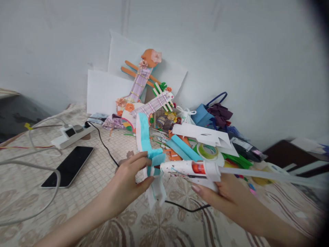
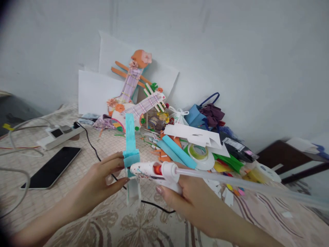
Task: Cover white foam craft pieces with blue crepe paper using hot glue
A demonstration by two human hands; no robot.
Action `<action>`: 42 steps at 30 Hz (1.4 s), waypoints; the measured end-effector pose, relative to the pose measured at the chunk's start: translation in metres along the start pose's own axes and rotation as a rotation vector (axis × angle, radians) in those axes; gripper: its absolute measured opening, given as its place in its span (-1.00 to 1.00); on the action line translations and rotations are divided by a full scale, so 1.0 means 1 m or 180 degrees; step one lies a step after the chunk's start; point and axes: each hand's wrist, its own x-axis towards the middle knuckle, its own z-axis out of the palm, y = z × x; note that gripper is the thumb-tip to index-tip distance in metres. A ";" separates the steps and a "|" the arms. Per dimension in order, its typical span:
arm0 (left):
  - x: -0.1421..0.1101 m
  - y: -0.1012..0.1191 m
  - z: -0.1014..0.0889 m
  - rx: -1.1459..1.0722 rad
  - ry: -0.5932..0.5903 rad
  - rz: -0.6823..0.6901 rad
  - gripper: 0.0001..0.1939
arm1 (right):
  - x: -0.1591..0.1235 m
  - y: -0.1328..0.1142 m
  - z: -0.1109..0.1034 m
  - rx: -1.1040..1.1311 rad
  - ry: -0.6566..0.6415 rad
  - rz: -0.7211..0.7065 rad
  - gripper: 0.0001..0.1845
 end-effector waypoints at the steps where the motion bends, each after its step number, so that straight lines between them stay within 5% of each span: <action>1: 0.000 0.000 0.000 -0.0007 -0.0004 -0.0003 -0.88 | 0.000 -0.001 -0.001 -0.0057 0.0023 0.0017 -0.75; 10: 0.002 -0.002 0.003 -0.0028 -0.0029 -0.0020 -0.88 | 0.002 -0.001 -0.004 0.0127 -0.0135 -0.0094 -0.79; 21: 0.002 0.004 -0.003 0.0075 0.0232 0.0000 -0.93 | -0.009 -0.001 -0.010 -0.0143 0.0152 0.0034 -0.66; 27: 0.002 0.002 0.006 -0.0080 0.0019 0.0171 -0.83 | -0.005 0.001 -0.003 0.0246 -0.0093 0.0082 -0.72; 42: 0.002 -0.002 0.017 -0.0070 0.0017 0.0265 -0.82 | -0.003 -0.002 -0.006 -0.0065 -0.0084 0.0067 -0.66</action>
